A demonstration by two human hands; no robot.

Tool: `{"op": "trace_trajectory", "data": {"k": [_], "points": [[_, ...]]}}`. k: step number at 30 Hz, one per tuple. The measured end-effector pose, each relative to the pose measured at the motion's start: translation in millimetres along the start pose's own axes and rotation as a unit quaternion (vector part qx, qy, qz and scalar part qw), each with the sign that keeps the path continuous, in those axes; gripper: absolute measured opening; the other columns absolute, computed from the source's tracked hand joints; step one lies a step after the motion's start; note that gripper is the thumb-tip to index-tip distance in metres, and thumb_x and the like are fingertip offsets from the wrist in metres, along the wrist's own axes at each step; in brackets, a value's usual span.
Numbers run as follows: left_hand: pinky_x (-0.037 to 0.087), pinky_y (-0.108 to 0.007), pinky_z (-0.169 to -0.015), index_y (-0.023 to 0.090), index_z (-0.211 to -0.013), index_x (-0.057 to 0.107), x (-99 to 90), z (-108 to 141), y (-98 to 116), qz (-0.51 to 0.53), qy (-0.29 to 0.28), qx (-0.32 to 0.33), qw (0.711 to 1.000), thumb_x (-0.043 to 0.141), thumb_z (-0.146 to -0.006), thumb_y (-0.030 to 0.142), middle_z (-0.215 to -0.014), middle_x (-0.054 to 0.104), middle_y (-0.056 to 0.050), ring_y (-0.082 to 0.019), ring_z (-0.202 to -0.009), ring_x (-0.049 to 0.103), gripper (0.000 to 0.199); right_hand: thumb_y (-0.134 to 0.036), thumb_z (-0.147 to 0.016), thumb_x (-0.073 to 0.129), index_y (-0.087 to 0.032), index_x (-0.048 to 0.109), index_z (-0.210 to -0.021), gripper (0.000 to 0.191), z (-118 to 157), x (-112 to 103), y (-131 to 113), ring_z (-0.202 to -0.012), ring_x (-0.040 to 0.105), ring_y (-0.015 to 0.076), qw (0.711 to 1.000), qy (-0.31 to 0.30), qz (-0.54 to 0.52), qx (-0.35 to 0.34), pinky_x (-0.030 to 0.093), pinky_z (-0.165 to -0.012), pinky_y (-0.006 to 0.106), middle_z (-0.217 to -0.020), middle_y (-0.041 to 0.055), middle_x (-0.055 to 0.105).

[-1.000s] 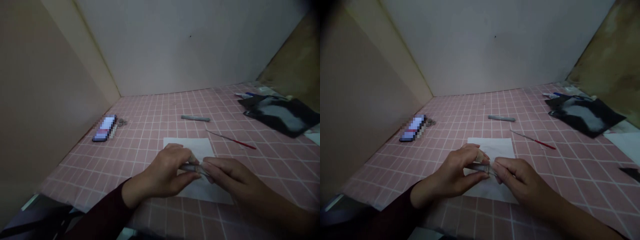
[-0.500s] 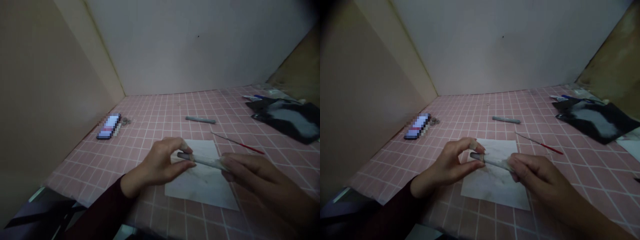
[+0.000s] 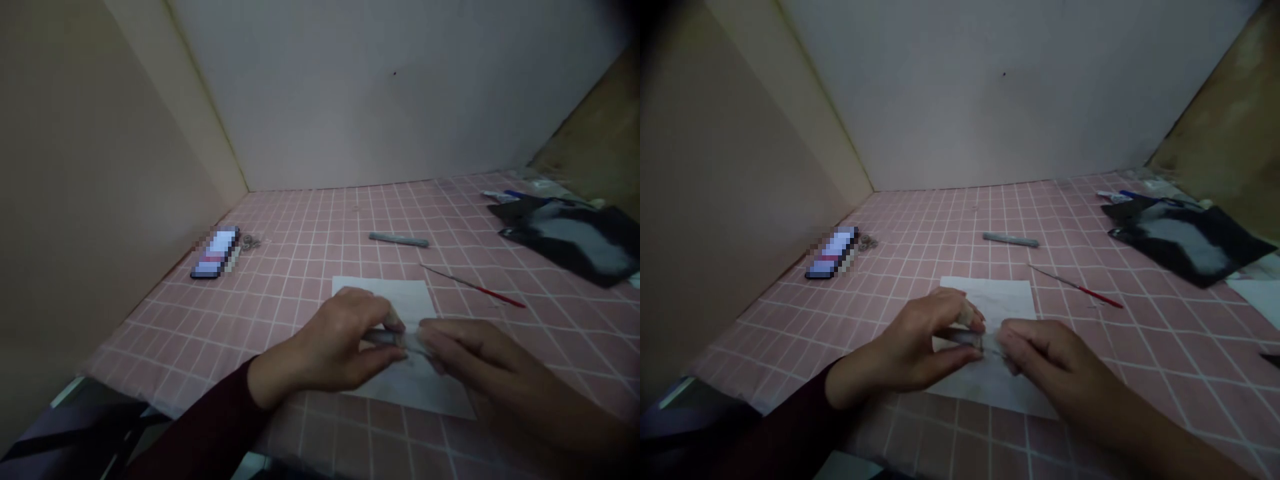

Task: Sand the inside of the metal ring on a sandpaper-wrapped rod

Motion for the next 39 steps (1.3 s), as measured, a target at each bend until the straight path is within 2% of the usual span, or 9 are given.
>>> {"op": "trace_trajectory", "data": {"k": [4, 8, 14, 16, 19, 22, 27, 35, 39], "points": [[0.049, -0.031, -0.077, 0.017, -0.093, 0.057, -6.0, 0, -3, 0.027, 0.059, -0.016, 0.998, 0.065, -0.083, 0.029, -0.090, 0.066, -0.006, -0.017, -0.082, 0.062, 0.018, -0.048, -0.093, 0.041, -0.019, 0.050, -0.063, 0.042, 1, -3, 3, -0.056, 0.048, 0.0128, 0.999, -0.028, -0.017, 0.016, 0.041, -0.053, 0.023, -0.059, -0.0003, 0.048], [0.047, -0.031, -0.079, 0.015, -0.088, 0.058, 3.7, -1, 4, 0.009, 0.000, 0.019, 1.000, 0.068, -0.080, 0.028, -0.082, 0.066, -0.004, -0.017, -0.078, 0.061, 0.018, -0.047, -0.091, 0.045, -0.019, 0.046, -0.062, 0.041, 1, 6, -5, -0.057, 0.048, 0.0132, 0.998, -0.056, -0.018, 0.009, 0.041, -0.055, 0.024, -0.058, -0.0009, 0.046], [0.041, -0.036, -0.096, 0.017, -0.088, 0.059, -2.1, 0, 5, 0.005, 0.034, 0.027, 0.999, 0.058, -0.088, 0.021, -0.086, 0.070, -0.002, -0.016, -0.086, 0.065, 0.004, -0.046, -0.092, 0.044, -0.019, 0.046, -0.063, 0.040, 1, 3, -6, -0.054, 0.044, 0.0117, 0.998, -0.050, -0.035, 0.012, 0.038, -0.052, 0.023, -0.058, -0.0015, 0.043], [0.041, -0.037, -0.097, 0.018, -0.096, 0.058, -3.3, 0, 5, 0.010, 0.037, 0.019, 0.999, 0.060, -0.087, 0.025, -0.094, 0.069, -0.004, -0.018, -0.093, 0.063, 0.012, -0.046, -0.092, 0.043, -0.019, 0.047, -0.064, 0.040, 1, 4, -6, -0.056, 0.046, 0.0126, 0.998, -0.048, -0.025, 0.017, 0.039, -0.054, 0.024, -0.060, -0.0009, 0.045], [0.046, -0.034, -0.088, 0.017, -0.102, 0.057, 0.3, -2, 6, 0.021, 0.011, 0.010, 1.000, 0.066, -0.082, 0.036, -0.092, 0.068, -0.004, -0.018, -0.087, 0.062, 0.029, -0.046, -0.093, 0.043, -0.019, 0.047, -0.065, 0.039, 2, 9, -7, -0.059, 0.049, 0.0144, 0.998, -0.056, -0.014, 0.018, 0.041, -0.057, 0.026, -0.061, 0.0002, 0.048], [0.047, -0.030, -0.080, 0.015, -0.091, 0.059, 5.1, -3, 8, 0.022, -0.020, 0.009, 1.000, 0.069, -0.080, 0.035, -0.078, 0.065, -0.001, -0.015, -0.074, 0.059, 0.025, -0.046, -0.092, 0.044, -0.020, 0.047, -0.064, 0.039, 2, 12, -10, -0.058, 0.048, 0.0142, 0.998, -0.054, -0.017, 0.000, 0.041, -0.056, 0.025, -0.060, -0.0002, 0.047], [0.048, -0.025, -0.075, 0.016, -0.094, 0.059, 2.9, -1, 6, 0.054, -0.004, -0.025, 0.998, 0.070, -0.079, 0.031, -0.087, 0.065, -0.003, -0.014, -0.079, 0.060, 0.023, -0.044, -0.093, 0.043, -0.019, 0.050, -0.065, 0.039, 4, 9, -10, -0.057, 0.048, 0.0127, 0.998, -0.058, -0.014, 0.011, 0.040, -0.055, 0.024, -0.060, -0.0007, 0.046], [0.049, -0.024, -0.069, 0.015, -0.094, 0.060, 5.1, 0, 2, 0.120, -0.015, -0.058, 0.991, 0.069, -0.079, 0.029, -0.085, 0.064, -0.003, -0.014, -0.078, 0.061, 0.022, -0.042, -0.094, 0.042, -0.019, 0.052, -0.068, 0.036, 4, 10, -10, -0.058, 0.047, 0.0131, 0.998, -0.059, -0.034, 0.011, 0.040, -0.055, 0.025, -0.061, -0.0002, 0.048], [0.046, -0.021, -0.059, 0.016, -0.093, 0.060, 9.7, 1, -1, 0.155, -0.012, -0.079, 0.985, 0.070, -0.078, 0.031, -0.083, 0.063, -0.002, -0.012, -0.071, 0.059, 0.023, -0.038, -0.096, 0.038, -0.018, 0.048, -0.065, 0.038, 4, 11, -15, -0.057, 0.043, 0.0108, 0.998, -0.062, -0.028, -0.010, 0.036, -0.055, 0.024, -0.060, -0.0017, 0.043]]}}
Point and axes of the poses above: each hand's wrist, its own z-axis away from the middle knuckle, its own x-axis out of the palm, y = z × x, the point moved 4 cm from there along -z, towards the middle knuckle
